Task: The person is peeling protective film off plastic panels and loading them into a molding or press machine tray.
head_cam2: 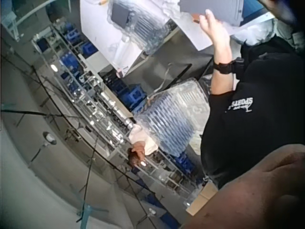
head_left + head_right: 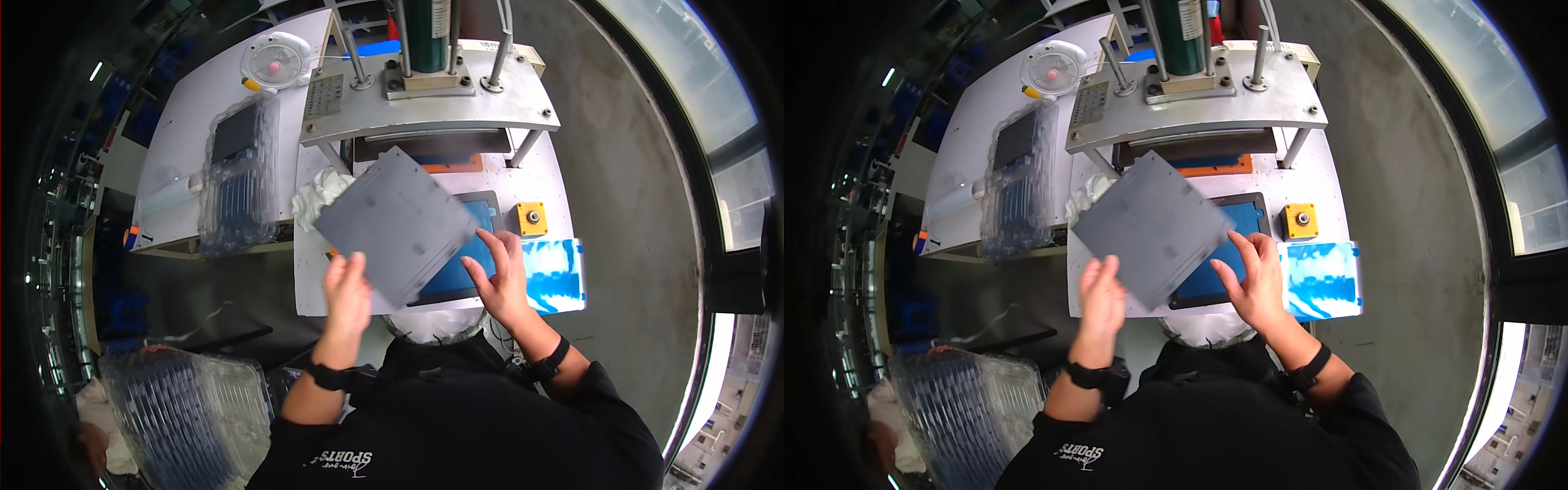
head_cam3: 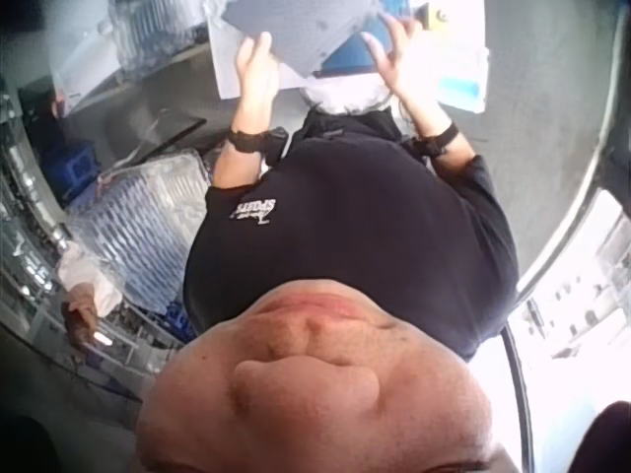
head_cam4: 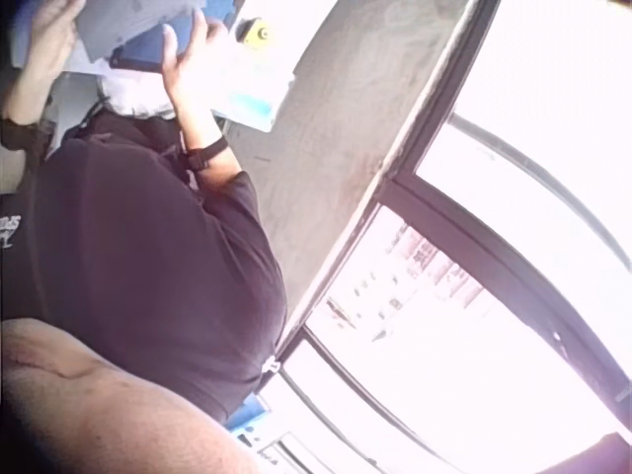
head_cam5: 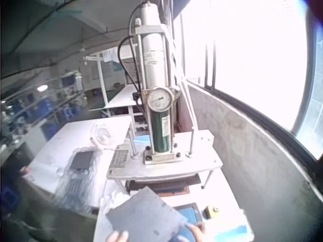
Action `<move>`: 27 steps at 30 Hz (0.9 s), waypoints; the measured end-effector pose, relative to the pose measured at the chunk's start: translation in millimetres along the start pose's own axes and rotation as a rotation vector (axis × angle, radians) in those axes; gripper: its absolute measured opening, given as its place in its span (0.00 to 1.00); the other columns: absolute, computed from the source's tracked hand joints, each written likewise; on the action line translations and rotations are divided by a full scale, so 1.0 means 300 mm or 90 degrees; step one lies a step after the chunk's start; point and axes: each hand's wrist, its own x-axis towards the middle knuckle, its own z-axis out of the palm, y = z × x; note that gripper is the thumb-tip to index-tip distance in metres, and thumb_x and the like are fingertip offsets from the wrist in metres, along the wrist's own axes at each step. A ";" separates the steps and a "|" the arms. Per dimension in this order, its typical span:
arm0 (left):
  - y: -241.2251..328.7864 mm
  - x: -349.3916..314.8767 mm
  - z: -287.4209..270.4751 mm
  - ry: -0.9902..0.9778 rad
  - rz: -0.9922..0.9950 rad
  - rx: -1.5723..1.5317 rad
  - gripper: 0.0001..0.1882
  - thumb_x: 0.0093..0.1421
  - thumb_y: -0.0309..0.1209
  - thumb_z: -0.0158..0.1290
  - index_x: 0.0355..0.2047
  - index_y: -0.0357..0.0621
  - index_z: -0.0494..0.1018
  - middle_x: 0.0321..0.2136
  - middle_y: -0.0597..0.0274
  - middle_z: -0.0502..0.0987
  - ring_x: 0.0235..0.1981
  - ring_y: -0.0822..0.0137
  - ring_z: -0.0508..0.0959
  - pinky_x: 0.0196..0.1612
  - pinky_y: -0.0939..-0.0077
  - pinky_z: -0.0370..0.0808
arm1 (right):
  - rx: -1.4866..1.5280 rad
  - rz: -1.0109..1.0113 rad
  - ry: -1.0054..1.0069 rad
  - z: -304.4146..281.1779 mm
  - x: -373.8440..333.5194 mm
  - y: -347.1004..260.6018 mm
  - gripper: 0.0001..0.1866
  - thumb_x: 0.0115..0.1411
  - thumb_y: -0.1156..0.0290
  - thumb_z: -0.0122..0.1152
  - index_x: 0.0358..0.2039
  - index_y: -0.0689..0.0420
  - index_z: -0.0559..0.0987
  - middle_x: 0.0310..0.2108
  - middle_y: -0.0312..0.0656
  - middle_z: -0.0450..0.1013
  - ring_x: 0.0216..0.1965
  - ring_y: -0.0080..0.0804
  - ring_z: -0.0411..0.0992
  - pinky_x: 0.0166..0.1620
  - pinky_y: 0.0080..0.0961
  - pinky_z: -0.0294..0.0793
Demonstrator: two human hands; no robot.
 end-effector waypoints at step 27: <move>-0.422 -0.007 -0.002 0.047 0.092 0.673 0.08 0.58 0.28 0.58 0.29 0.36 0.70 0.31 0.58 0.74 0.27 0.75 0.72 0.30 0.80 0.70 | 0.120 0.079 -0.013 0.102 -0.204 0.484 0.05 0.52 0.72 0.64 0.31 0.54 0.80 0.47 0.46 0.70 0.49 0.49 0.67 0.49 0.39 0.67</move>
